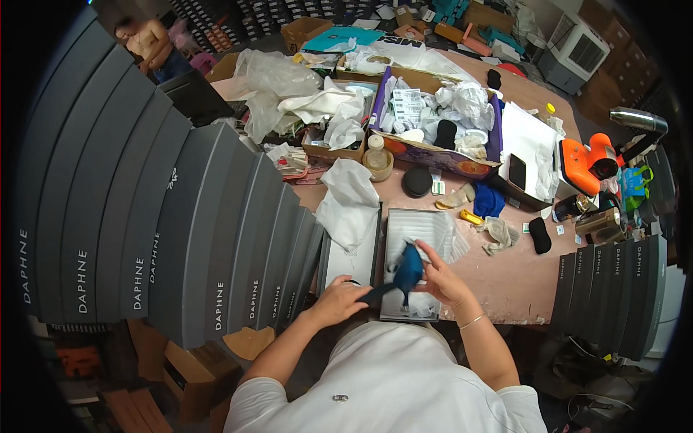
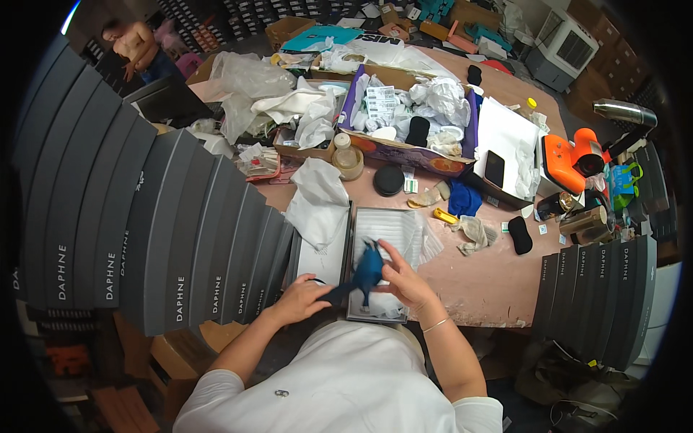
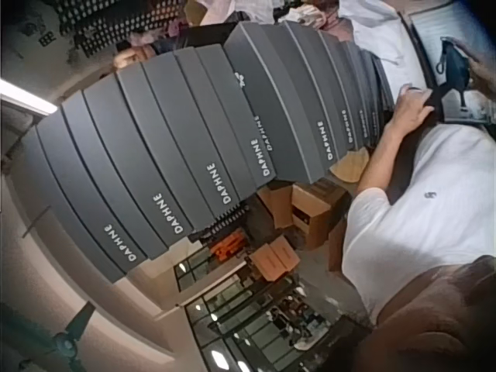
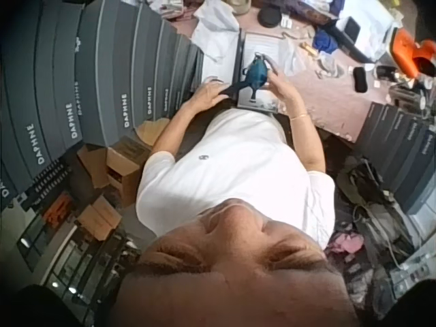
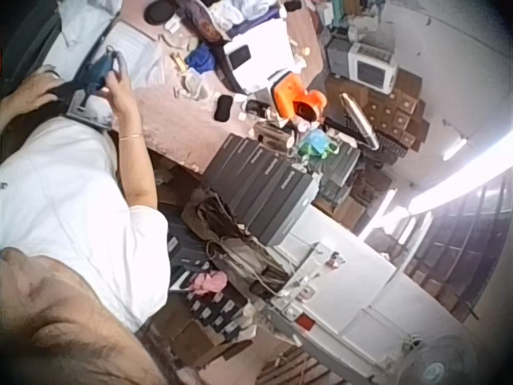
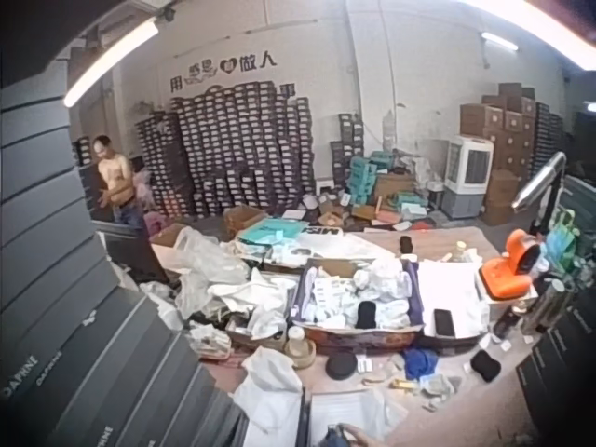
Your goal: The recorder is inspecting high-heeled shoes, wrapping them in tissue paper, and placing them into shoe boxes.
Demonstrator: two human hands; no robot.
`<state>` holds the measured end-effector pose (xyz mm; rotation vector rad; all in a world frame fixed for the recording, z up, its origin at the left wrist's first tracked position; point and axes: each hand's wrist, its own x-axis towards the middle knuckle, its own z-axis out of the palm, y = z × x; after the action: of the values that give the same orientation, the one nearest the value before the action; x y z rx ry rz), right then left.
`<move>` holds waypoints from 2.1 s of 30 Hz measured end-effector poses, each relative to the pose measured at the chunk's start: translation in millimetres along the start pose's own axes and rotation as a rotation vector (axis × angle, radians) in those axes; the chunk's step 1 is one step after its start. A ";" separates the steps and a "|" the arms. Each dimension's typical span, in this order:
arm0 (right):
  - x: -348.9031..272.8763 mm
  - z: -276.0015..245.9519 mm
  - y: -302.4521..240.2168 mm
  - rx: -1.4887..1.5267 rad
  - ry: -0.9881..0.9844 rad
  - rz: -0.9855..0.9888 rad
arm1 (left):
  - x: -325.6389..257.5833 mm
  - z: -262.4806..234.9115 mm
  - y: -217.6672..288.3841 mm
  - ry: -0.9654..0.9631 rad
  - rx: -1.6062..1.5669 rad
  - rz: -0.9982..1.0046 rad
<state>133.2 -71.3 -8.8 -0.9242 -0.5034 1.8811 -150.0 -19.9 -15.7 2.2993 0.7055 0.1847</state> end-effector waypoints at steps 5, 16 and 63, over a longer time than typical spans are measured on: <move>-22.1 -23.4 -12.7 0.007 -0.059 0.160 | 42.2 -10.6 10.1 0.111 0.091 0.198; -70.1 -22.5 27.7 -0.635 0.205 -0.118 | 214.7 -94.8 -152.8 0.041 0.231 -0.643; -38.4 13.1 7.3 0.782 0.245 -0.075 | 46.5 -51.5 27.1 0.446 0.223 -0.058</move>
<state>129.0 -108.0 9.4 -0.5734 0.3351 1.6504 -115.8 19.6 37.4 2.4694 1.0597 0.6344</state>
